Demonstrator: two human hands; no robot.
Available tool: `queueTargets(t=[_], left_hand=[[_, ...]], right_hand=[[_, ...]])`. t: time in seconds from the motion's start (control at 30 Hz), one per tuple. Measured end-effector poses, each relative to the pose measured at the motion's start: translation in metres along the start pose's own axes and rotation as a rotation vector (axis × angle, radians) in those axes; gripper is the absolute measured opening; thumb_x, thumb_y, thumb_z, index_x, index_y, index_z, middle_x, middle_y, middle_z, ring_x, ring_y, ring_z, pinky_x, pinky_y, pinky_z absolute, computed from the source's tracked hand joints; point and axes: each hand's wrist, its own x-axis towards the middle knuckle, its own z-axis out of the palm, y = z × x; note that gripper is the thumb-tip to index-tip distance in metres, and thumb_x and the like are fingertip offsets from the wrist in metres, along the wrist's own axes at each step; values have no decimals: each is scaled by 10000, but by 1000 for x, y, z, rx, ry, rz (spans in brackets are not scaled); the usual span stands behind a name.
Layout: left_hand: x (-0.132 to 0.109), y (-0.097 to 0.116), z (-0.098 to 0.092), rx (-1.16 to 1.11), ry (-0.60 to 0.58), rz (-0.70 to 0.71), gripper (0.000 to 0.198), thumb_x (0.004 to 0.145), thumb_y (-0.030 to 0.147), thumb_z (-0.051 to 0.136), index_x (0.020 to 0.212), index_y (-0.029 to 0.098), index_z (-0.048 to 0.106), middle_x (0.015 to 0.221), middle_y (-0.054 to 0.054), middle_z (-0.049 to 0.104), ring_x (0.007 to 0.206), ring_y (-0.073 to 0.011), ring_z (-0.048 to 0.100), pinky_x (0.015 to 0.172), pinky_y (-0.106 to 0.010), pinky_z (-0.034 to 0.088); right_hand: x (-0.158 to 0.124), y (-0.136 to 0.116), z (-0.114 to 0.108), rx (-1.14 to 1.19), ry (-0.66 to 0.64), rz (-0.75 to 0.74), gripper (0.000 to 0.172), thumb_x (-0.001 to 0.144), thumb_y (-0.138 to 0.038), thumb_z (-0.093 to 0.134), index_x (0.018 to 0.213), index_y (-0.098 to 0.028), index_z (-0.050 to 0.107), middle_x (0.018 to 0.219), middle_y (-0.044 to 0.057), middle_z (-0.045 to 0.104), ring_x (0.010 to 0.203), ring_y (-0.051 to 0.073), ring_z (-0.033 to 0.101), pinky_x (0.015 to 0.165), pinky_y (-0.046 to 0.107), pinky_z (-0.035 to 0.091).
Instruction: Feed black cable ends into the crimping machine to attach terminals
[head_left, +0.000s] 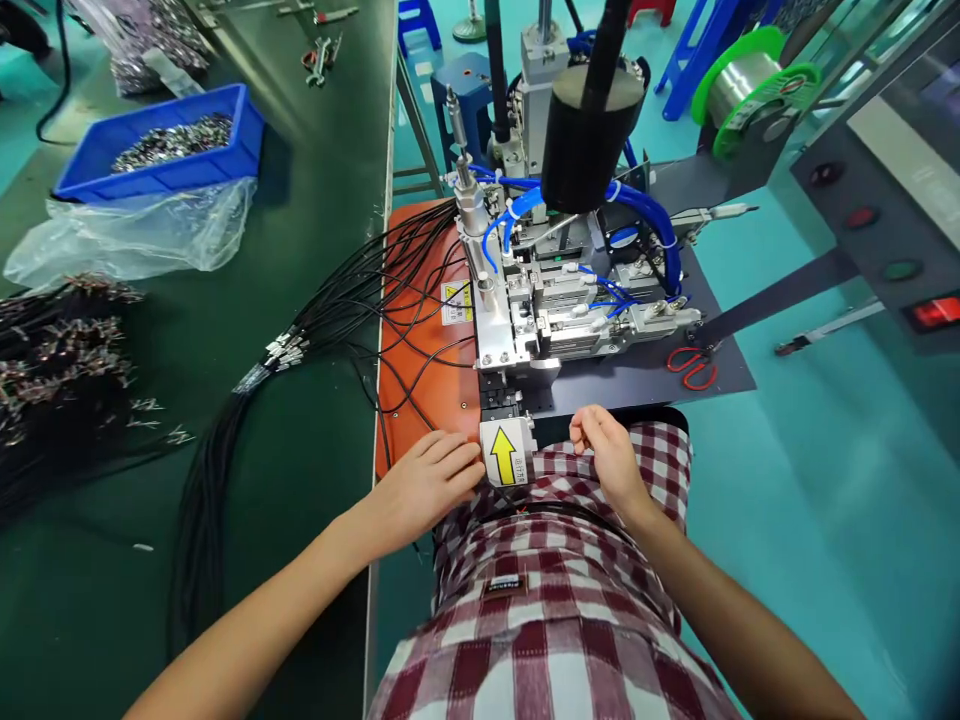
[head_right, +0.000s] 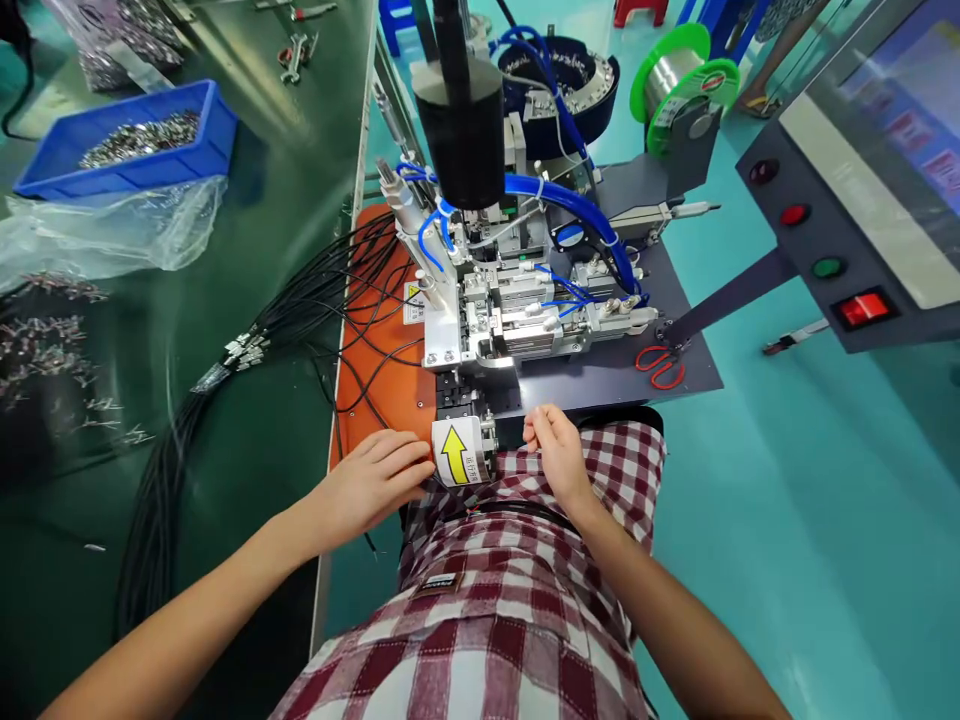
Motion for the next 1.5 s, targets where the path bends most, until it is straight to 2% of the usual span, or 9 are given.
queueTargets(t=[0.17, 0.3, 0.43, 0.57, 0.67, 0.83, 1.07, 1.23, 1.5], left_hand=[[-4, 4, 4, -128, 191, -153, 123, 924, 136, 498, 1026, 162, 561, 922, -72, 600, 809, -165, 570, 705, -281, 485], [8, 8, 5, -170, 317, -278, 138, 907, 114, 509, 1031, 165, 541, 916, -69, 583, 822, -164, 559, 713, -272, 477], [28, 22, -3, -188, 223, -320, 204, 898, 220, 547, 1093, 158, 551, 995, -101, 625, 935, -237, 564, 829, -386, 456], [50, 28, -9, -610, 67, -388, 239, 970, 258, 432, 1107, 181, 613, 919, -57, 675, 800, -174, 594, 720, -298, 472], [59, 25, -6, -882, 146, -516, 237, 964, 281, 473, 1018, 202, 689, 800, -23, 694, 675, -126, 597, 616, -228, 460], [63, 18, -1, -925, 303, -584, 154, 884, 277, 619, 909, 199, 750, 819, -35, 719, 721, -129, 619, 651, -218, 466], [59, 18, 0, -1051, 215, -628, 276, 965, 324, 468, 1070, 199, 690, 691, -1, 583, 561, -89, 490, 514, -203, 380], [59, 18, -1, -1215, 189, -646, 334, 979, 369, 419, 791, 157, 594, 631, 17, 519, 472, -62, 377, 454, -208, 299], [59, 15, -3, -1343, 137, -659, 376, 975, 399, 412, 723, 150, 538, 597, 14, 507, 482, -64, 351, 442, -198, 266]], right_hand=[[-19, -18, 7, -73, -206, -133, 337, 980, -459, 387, 899, -204, 592, 733, -6, 562, 621, 114, 498, 622, 253, 417], [-24, -36, 22, -187, -333, -200, 260, 947, -428, 480, 923, -202, 605, 757, 4, 593, 657, 131, 527, 640, 264, 432], [-20, -47, 34, -274, -288, -232, 163, 898, -321, 575, 783, -207, 583, 713, -12, 583, 626, 123, 513, 626, 258, 433], [-10, -47, 34, -200, -261, -210, 130, 886, -340, 584, 859, -219, 619, 734, -2, 600, 649, 136, 538, 631, 270, 455], [-2, -45, 28, -65, -186, -117, 183, 902, -385, 552, 967, -226, 615, 735, -10, 594, 576, 115, 511, 569, 255, 445], [4, -46, 28, -12, -229, -66, 201, 885, -409, 580, 858, -217, 634, 713, -11, 590, 539, 102, 490, 552, 254, 429], [15, -53, 35, 39, -270, -70, 200, 875, -410, 600, 871, -219, 659, 719, -10, 594, 539, 100, 485, 557, 256, 418], [17, -53, 39, 81, -310, -36, 190, 841, -404, 644, 852, -215, 665, 702, -13, 581, 533, 94, 467, 530, 244, 405], [12, -42, 47, -44, -252, -191, 152, 846, -342, 641, 780, -206, 628, 766, 11, 590, 626, 123, 523, 571, 262, 425]])
